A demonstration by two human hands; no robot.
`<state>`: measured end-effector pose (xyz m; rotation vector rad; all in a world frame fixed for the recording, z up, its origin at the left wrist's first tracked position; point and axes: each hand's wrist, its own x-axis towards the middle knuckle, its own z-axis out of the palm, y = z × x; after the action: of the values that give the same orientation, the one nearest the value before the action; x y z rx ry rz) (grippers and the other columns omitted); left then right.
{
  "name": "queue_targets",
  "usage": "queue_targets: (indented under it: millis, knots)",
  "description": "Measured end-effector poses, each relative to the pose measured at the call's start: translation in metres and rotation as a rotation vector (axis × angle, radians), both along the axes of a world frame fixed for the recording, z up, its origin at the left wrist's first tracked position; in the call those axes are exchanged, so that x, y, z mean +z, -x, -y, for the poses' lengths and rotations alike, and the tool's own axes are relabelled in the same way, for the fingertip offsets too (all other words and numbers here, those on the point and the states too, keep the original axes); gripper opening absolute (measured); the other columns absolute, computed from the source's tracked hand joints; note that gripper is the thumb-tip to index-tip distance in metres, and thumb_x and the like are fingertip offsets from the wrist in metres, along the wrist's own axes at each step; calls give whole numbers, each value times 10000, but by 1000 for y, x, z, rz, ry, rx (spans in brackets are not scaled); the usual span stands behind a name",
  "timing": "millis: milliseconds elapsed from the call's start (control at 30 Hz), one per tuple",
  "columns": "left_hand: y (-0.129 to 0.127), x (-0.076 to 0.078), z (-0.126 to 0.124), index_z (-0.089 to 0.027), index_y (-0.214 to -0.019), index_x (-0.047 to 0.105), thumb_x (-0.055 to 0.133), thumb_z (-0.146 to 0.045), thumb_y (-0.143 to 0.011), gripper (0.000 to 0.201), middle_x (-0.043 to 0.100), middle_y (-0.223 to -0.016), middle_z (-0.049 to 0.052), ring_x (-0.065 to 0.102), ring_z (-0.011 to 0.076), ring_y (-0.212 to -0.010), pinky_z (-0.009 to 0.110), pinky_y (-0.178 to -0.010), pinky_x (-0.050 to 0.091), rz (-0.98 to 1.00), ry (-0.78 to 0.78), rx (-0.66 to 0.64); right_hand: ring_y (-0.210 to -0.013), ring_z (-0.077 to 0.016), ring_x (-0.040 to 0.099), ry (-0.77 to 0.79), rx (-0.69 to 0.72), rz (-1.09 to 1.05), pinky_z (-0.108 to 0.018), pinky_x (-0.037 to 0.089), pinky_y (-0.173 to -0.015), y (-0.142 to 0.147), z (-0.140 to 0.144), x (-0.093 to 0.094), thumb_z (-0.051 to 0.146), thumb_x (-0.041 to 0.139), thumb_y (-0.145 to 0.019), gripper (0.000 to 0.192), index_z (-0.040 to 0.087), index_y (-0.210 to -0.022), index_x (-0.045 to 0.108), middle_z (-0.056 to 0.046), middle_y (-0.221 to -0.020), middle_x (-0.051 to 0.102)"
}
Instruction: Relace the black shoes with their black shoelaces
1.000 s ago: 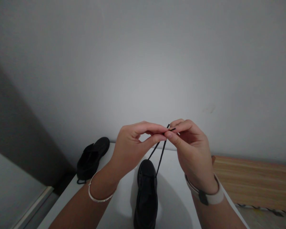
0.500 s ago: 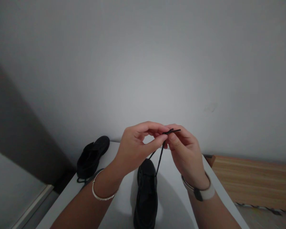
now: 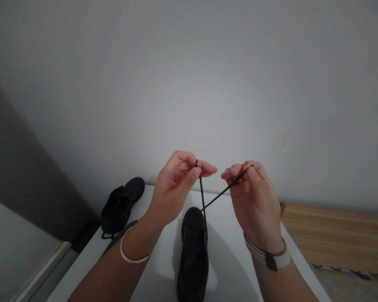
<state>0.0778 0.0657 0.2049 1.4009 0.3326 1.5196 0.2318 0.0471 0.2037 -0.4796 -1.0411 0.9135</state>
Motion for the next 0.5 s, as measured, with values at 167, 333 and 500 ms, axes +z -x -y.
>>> queue_targets:
  millis: [167, 333, 500]
  knots:
    - [38, -32, -13, -271, -925, 568, 777, -376, -823, 256, 667, -655, -68, 519, 83, -464, 232, -497, 460, 65, 178, 157, -435, -74, 186, 169, -4, -18, -205, 200, -365, -45, 8, -17, 370, 752, -844, 169, 235, -803, 658, 84, -585, 335]
    - [98, -93, -31, -227, -953, 635, 786, -368, -804, 255, 622, -618, -68, 394, 49, -468, 160, -452, 310, 26, 239, 398, -481, -72, 253, 337, -295, 93, -173, 255, -414, -113, 11, -75, 426, 830, -756, 278, 211, -765, 654, 93, -551, 327]
    - [148, -159, -34, -177, -960, 690, 788, -359, -793, 266, 694, -691, -13, 462, 66, -497, 171, -457, 349, -159, 334, 577, -495, -65, 341, 476, -427, 160, -161, 275, -410, -166, 14, -151, 455, 898, -649, 366, 204, -838, 710, 58, -591, 500]
